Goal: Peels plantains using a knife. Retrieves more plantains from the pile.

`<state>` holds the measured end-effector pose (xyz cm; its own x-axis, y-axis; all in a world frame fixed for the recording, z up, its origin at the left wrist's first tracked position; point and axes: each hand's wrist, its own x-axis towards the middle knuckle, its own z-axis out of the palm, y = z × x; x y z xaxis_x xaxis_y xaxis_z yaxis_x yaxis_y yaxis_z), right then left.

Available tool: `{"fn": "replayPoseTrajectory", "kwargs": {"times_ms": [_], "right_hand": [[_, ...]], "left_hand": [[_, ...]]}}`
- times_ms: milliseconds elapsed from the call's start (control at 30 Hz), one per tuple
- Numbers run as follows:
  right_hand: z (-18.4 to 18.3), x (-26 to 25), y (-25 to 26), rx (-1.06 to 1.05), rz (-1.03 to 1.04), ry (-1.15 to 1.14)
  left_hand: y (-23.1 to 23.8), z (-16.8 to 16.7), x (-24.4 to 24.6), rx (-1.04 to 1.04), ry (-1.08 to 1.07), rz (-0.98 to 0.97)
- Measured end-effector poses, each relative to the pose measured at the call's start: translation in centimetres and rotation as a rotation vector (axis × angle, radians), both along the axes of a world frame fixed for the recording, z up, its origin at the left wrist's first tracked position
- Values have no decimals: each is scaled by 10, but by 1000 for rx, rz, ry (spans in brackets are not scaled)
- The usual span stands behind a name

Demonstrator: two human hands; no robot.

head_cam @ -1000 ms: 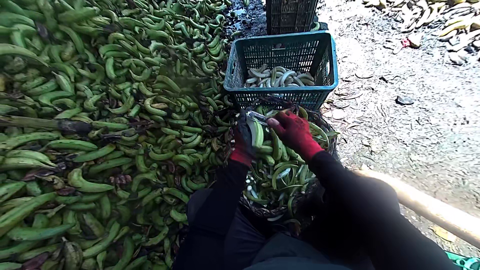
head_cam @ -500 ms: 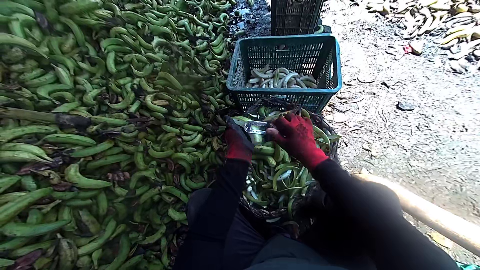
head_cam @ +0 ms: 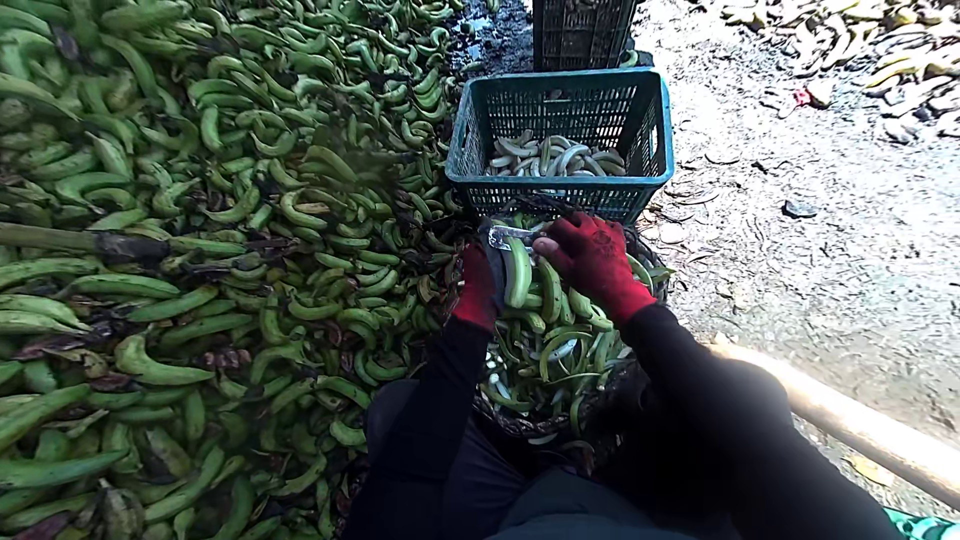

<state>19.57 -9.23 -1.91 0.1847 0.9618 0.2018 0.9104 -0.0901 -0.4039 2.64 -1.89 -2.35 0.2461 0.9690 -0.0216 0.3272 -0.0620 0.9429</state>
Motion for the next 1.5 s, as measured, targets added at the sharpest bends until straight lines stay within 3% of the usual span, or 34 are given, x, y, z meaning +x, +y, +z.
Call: {"fn": "replayPoseTrajectory", "kwargs": {"times_ms": [100, 200, 233, 367, 433, 500, 567, 633, 733, 833, 967, 1100, 1167, 1233, 1367, 1433, 1500], "right_hand": [[0, 17, 2, -36, 15, 155], [-2, 16, 0, -60, -24, 136], [-3, 15, 0, -75, -32, 130], [-4, 30, 5, -213, -102, 319], [-8, 30, 6, -213, -164, 354], [-14, 11, -8, -64, -82, 250], [-26, -12, -20, 138, 83, 68], [-29, -24, -21, 269, 163, -38], [-24, -28, -21, 291, 171, -60], [-20, -30, -19, 196, 146, 20], [-15, -19, -4, -27, 80, 263], [-20, 3, 7, -238, -27, 524], [-27, 14, 10, -269, -104, 630], [-27, 15, 4, -193, -146, 618], [-20, 1, -24, 61, 210, 267], [-20, -6, -29, 86, 366, 82], [-20, -11, -30, 76, 385, 19]], "left_hand": [[-9, 3, -4, -36, 1, -230], [-19, -12, -2, -167, -117, -239], [-24, -11, -3, -148, -92, -233], [-20, 0, -4, 2, 88, -522], [-18, -8, -4, -17, 57, -451], [-8, -13, -2, -209, -127, -190], [6, -10, -4, -471, -571, -14], [15, -6, -10, -677, -956, 6], [13, -3, -14, -818, -1150, 26], [10, -2, -11, -671, -1034, 20], [-22, -10, -21, -194, -518, -183], [-28, -12, -23, -263, -314, -270], [-26, -13, -30, -405, -355, -320], [-12, -15, -21, -591, -567, -332], [12, -10, -16, -687, -795, -273], [15, -4, -18, -705, -799, -284], [13, -2, -19, -755, -830, -302]]}}
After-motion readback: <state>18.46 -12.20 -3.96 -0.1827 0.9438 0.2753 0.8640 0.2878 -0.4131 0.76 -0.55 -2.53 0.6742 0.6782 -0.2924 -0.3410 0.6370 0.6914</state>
